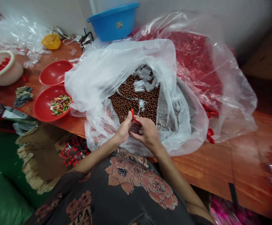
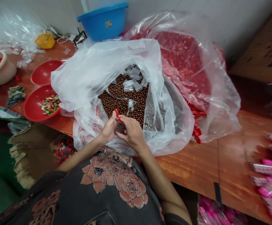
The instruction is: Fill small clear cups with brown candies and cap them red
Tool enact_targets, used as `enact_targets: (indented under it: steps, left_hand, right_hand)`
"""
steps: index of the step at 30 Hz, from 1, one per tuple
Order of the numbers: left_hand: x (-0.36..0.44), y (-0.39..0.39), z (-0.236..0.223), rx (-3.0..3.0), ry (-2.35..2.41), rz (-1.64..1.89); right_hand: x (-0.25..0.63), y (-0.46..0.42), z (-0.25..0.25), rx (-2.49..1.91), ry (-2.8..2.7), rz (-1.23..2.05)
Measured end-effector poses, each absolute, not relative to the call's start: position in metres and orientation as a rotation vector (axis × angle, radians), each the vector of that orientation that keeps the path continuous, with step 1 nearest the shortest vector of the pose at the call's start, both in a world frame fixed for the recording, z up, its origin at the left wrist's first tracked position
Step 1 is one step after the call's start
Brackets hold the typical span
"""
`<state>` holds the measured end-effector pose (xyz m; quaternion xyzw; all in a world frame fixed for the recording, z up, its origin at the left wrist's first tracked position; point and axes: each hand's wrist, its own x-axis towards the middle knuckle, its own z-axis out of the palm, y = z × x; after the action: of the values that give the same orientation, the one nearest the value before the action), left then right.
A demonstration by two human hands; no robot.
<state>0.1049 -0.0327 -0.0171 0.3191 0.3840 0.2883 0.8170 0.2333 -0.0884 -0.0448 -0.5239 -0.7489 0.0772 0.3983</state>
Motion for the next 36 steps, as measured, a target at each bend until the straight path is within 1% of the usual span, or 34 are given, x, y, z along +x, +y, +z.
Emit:
enact_targets:
  steps: [3,7,12,17,19,21,23,26,28,32,36]
  left_hand:
    - [0.103,-0.031,-0.018,0.624,0.845,0.551]
    - [0.102,-0.031,-0.017,0.616,0.814,0.562]
    - [0.107,-0.034,-0.012,0.679,0.816,0.591]
    - [0.111,-0.046,-0.008,0.694,0.834,0.585]
    - [0.112,-0.046,-0.012,0.738,0.874,0.563]
    - [0.116,-0.037,-0.016,0.946,0.919,0.552]
    - [0.124,-0.014,-0.018,1.335,0.957,0.569]
    - [0.144,0.041,-0.018,1.971,1.006,0.642]
    - [0.160,0.081,-0.017,2.252,1.042,0.658]
    - [0.186,0.136,-0.022,2.561,0.958,0.570]
    - [0.200,0.160,-0.030,2.587,0.831,0.565]
  right_hand:
    - [0.230,-0.094,-0.049,-1.380,-1.887,0.182]
    - [0.229,-0.098,-0.045,-1.442,-1.816,0.117]
    - [0.237,-0.093,-0.033,-1.460,-1.992,0.064]
    - [0.245,-0.089,-0.035,-1.333,-2.103,-0.231]
    - [0.250,-0.089,-0.038,-1.338,-2.130,-0.272]
    - [0.257,-0.089,-0.042,-1.426,-2.124,-0.239]
    - [0.265,-0.088,-0.047,-1.592,-2.078,-0.213]
    - [0.275,-0.087,-0.052,-1.830,-1.964,-0.267]
    - [0.281,-0.090,-0.051,-1.854,-1.910,-0.286]
    - [0.310,-0.103,-0.040,-1.756,-1.656,-0.225]
    - [0.391,-0.114,-0.041,-1.969,-1.058,-0.261]
